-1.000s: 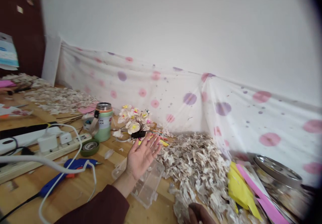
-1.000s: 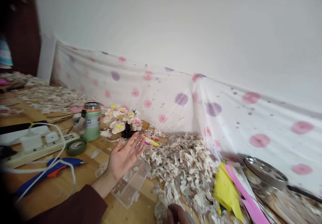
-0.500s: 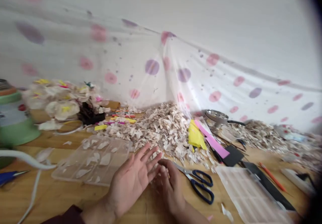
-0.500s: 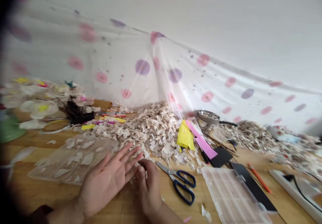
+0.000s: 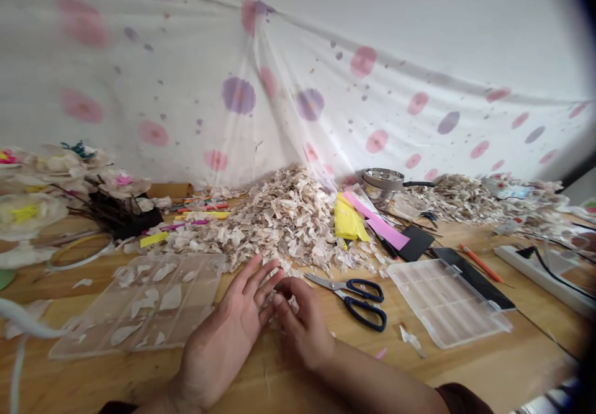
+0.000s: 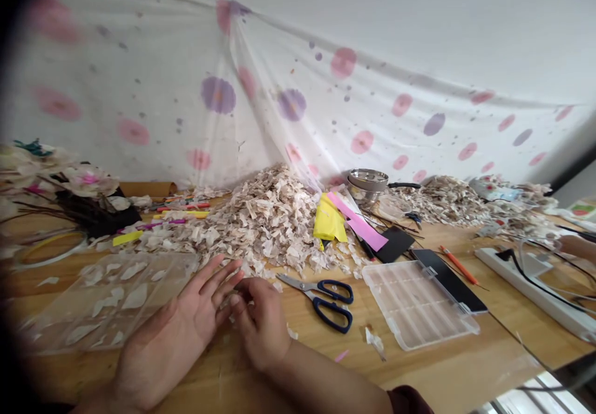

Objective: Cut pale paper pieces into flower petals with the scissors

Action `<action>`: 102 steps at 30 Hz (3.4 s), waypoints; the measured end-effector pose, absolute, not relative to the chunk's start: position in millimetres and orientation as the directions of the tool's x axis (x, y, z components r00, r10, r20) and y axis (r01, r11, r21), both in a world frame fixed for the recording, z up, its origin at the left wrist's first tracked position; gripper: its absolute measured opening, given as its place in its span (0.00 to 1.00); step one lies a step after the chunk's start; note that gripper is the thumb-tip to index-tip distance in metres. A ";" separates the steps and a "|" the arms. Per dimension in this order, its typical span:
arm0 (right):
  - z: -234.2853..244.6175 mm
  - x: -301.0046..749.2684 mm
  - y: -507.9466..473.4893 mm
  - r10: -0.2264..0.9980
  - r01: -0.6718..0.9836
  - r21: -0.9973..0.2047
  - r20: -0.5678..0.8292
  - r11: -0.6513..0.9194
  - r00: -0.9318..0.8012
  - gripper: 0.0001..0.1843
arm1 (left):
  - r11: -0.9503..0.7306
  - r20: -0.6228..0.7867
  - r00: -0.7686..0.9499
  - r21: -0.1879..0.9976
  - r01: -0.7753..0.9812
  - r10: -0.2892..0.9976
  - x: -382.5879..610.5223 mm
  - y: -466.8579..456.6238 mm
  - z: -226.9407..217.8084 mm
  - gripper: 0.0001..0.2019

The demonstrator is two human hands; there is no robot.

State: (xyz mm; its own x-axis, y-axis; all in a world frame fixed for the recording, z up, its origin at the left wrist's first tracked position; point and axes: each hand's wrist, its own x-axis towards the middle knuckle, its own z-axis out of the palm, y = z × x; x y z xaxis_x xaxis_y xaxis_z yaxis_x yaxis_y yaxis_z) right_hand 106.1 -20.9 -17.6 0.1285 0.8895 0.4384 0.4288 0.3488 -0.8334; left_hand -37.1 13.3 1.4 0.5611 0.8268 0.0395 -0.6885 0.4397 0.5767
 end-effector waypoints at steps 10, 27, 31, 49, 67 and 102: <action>-12.9 106.9 -22.5 0.888 0.440 -0.825 0.445 0.355 0.118 0.13 | 0.373 0.068 0.536 0.645 -0.667 0.841 -36.8 10.6 -2.1 0.35; -18.4 104.2 -16.5 0.940 0.060 -0.965 0.262 0.255 0.219 0.23 | 0.522 -0.060 0.575 0.503 -0.689 0.816 -35.9 12.4 7.3 0.32; -19.4 103.0 -15.6 0.946 -0.009 -0.970 0.234 0.243 0.225 0.24 | 0.530 -0.061 0.583 0.502 -0.684 0.810 -35.9 13.7 5.9 0.32; 21.5 229.3 -56.9 0.986 0.995 -0.076 0.160 0.066 -0.053 0.08 | 0.683 -0.227 0.647 0.317 -0.658 0.728 -44.7 22.7 16.3 0.35; 38.0 237.5 -77.1 0.998 1.000 0.006 -0.068 -0.008 0.008 0.20 | 0.202 0.277 0.664 0.811 -0.549 0.695 -76.9 40.6 -1.9 0.40; 4.4 215.1 -6.6 0.707 0.812 0.164 0.418 0.560 -0.571 0.27 | 0.742 -0.134 0.785 0.453 -0.494 0.605 -88.4 52.5 22.7 0.43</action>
State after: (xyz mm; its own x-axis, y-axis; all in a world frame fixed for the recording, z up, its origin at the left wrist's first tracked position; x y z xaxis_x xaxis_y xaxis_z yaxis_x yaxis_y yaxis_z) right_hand 215.1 -6.6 4.4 -0.5711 0.7065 0.4179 0.8123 0.5597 0.1638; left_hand -88.4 52.5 22.7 0.7848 0.6051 -0.1341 -0.4944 0.7417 0.4533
